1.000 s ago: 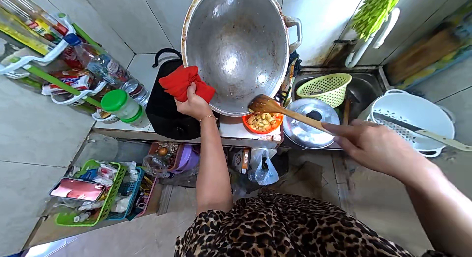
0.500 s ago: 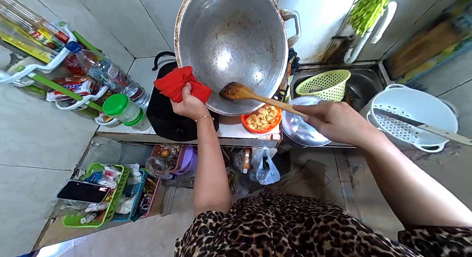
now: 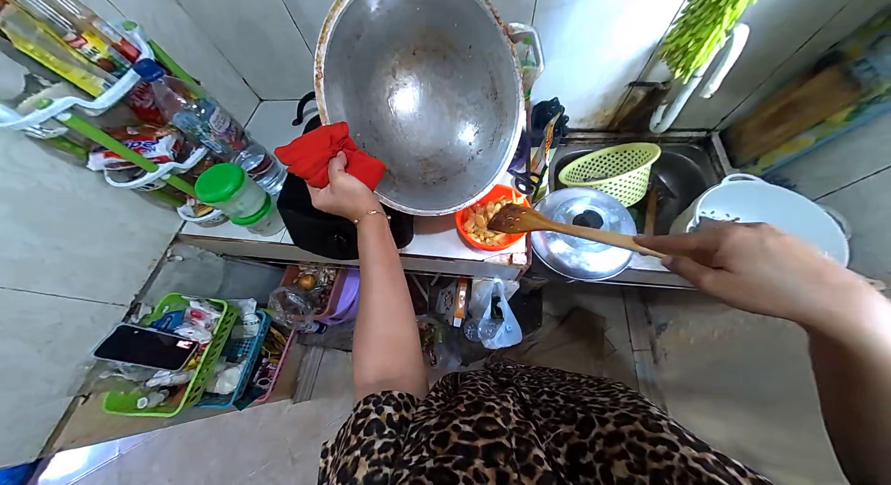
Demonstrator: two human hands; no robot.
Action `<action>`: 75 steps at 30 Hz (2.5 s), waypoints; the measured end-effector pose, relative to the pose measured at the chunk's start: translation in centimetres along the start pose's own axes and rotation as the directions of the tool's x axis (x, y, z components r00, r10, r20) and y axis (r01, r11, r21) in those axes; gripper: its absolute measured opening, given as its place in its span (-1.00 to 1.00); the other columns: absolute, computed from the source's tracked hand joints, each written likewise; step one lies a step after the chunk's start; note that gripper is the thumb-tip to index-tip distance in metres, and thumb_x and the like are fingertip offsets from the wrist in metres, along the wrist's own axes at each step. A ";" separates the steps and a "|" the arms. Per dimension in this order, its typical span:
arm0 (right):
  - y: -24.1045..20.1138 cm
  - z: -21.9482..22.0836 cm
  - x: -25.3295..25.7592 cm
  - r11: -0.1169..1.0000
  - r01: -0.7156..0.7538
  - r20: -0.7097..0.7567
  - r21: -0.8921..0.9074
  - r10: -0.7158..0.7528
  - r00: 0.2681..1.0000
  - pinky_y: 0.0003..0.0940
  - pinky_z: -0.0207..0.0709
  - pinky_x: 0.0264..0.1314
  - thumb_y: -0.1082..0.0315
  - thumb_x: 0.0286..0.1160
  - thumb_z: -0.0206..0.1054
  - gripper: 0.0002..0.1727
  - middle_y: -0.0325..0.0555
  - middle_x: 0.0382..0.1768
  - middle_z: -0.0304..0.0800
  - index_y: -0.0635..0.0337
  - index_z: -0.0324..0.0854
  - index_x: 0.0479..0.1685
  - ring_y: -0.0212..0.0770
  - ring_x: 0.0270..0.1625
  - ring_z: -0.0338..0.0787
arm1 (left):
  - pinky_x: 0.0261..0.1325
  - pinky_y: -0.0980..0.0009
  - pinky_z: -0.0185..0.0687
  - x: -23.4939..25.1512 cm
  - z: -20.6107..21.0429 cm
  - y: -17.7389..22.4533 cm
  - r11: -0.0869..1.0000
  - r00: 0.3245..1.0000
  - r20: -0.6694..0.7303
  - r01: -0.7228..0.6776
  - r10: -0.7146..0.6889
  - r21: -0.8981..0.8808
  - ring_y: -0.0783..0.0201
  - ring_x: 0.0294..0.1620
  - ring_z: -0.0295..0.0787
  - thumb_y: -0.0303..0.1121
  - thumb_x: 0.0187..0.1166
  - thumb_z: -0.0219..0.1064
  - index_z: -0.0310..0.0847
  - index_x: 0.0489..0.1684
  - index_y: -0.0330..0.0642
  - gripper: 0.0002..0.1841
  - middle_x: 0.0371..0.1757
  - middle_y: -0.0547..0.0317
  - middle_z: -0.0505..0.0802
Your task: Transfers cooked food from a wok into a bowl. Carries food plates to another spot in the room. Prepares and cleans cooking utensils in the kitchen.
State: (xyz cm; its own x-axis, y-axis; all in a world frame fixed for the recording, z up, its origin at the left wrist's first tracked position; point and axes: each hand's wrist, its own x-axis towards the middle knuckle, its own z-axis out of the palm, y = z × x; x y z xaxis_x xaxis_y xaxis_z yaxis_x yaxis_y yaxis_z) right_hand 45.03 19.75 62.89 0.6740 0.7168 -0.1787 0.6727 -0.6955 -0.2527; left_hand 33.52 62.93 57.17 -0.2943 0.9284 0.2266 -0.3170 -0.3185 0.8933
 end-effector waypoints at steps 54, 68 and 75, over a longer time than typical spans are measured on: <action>-4.4 9.4 -3.1 0.583 -0.072 -0.018 0.809 0.147 0.989 -0.64 0.48 -0.72 0.32 0.71 -0.02 -0.52 -0.41 -0.53 0.64 0.17 0.54 0.54 -0.54 -0.72 0.53 | 0.34 0.08 0.60 17.5 -2.0 -2.2 0.725 0.806 -0.124 0.578 -0.578 0.374 0.03 0.43 0.59 -0.23 0.55 0.37 0.45 0.47 -0.34 -0.45 0.44 -0.19 0.62; -7.8 8.9 -2.9 0.676 -0.037 -0.125 0.736 0.190 0.974 -0.63 0.51 -0.71 0.32 0.71 0.05 -0.52 -0.35 -0.48 0.66 0.21 0.52 0.55 -0.56 -0.72 0.54 | 0.44 0.09 0.55 16.9 -3.3 -2.3 0.776 0.850 0.014 0.474 -0.526 0.417 0.05 0.49 0.59 0.06 0.79 0.12 0.38 0.56 -0.36 -0.36 0.47 -0.22 0.63; -7.7 10.2 -3.4 0.761 -0.077 -0.159 0.645 0.232 0.960 -0.67 0.29 -0.62 0.28 0.70 0.12 -0.54 -0.38 -0.47 0.64 0.21 0.60 0.51 -0.62 -0.63 0.41 | 0.51 0.23 0.52 16.8 -4.0 -1.5 0.871 0.909 -0.013 0.403 -0.417 0.281 0.12 0.54 0.55 0.03 0.76 0.22 0.13 0.72 -0.38 -0.25 0.52 -0.23 0.59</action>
State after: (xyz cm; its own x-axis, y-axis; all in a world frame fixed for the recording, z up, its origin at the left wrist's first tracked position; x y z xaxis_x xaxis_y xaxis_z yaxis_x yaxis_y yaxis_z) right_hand 34.42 23.18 55.80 0.8512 0.5189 -0.0791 0.2628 -0.5518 -0.7915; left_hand 25.44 78.25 58.04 -0.1469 0.9742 -0.1713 -0.1414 0.1507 0.9784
